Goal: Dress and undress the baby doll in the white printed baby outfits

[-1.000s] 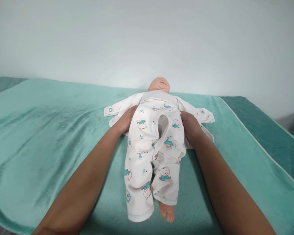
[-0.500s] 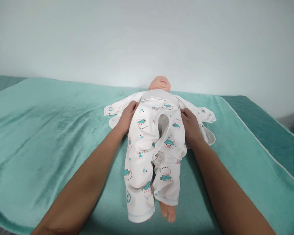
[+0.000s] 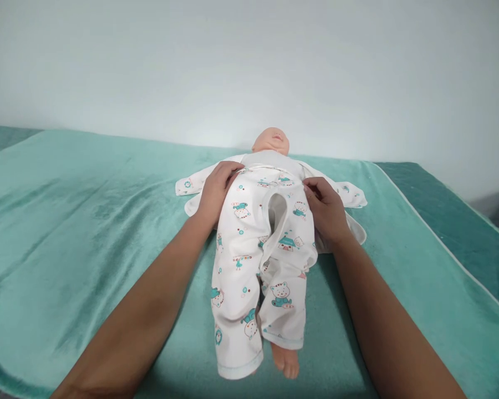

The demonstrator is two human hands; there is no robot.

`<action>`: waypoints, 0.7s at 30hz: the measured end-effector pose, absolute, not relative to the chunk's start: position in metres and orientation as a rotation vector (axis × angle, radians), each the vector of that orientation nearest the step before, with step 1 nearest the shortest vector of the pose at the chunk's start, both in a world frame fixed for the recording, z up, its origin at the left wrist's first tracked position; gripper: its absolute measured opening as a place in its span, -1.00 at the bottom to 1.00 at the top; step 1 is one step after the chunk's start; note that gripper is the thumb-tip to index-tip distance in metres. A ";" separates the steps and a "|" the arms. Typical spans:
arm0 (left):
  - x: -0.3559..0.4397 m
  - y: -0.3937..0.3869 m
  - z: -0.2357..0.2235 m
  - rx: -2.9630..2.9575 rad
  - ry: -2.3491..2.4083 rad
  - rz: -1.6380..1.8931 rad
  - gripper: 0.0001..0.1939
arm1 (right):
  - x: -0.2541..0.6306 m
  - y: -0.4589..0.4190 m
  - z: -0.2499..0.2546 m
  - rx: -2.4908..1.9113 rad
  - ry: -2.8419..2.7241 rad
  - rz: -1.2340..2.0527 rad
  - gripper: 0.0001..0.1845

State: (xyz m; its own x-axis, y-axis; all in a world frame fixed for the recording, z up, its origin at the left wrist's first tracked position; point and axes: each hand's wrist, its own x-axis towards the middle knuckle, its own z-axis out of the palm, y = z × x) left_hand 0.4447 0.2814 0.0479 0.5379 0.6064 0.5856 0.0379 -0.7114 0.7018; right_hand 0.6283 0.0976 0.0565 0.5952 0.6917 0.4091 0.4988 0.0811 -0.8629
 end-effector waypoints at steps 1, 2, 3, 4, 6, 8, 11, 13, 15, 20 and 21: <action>0.445 0.281 0.050 2.131 0.509 1.125 -0.79 | 0.629 0.100 0.056 -1.599 -1.051 0.138 -0.88; 0.446 0.282 0.051 2.113 0.511 1.104 -0.79 | 0.630 0.102 0.056 -1.631 -1.063 0.097 -0.87; 0.446 0.282 0.053 2.089 0.523 1.083 -0.80 | 0.631 0.106 0.055 -1.661 -1.063 0.074 -0.85; 0.447 0.282 0.054 2.066 0.540 1.063 -0.81 | 0.633 0.110 0.055 -1.690 -1.052 0.067 -0.83; 0.450 0.284 0.056 2.028 0.569 1.023 -0.83 | 0.636 0.118 0.055 -1.734 -1.014 0.084 -0.81; 0.452 0.286 0.058 1.999 0.580 0.994 -0.83 | 0.640 0.126 0.054 -1.754 -0.982 0.120 -0.82; 0.457 0.292 0.057 1.944 0.625 0.977 -0.82 | 0.642 0.132 0.054 -1.753 -0.975 0.161 -0.85; 0.460 0.297 0.056 1.869 0.706 0.965 -0.82 | 0.640 0.132 0.054 -1.722 -0.977 0.170 -0.84; 0.463 0.301 0.054 1.773 0.786 0.929 -0.83 | 0.638 0.131 0.055 -1.666 -1.006 0.127 -0.84; 0.468 0.301 0.055 1.789 0.741 0.905 -0.87 | 0.640 0.133 0.057 -1.511 -1.189 0.047 -0.82; 0.467 0.300 0.057 1.842 0.694 0.931 -0.86 | 0.642 0.134 0.058 -1.502 -1.207 0.072 -0.81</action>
State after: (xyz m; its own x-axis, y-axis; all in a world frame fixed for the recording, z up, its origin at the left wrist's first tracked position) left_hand 0.4674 0.3002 0.0574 0.5534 0.7748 0.3058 0.0721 -0.4103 0.9091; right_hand 0.6418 0.1340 0.0579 0.4689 0.6932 0.5474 0.6232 0.1795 -0.7612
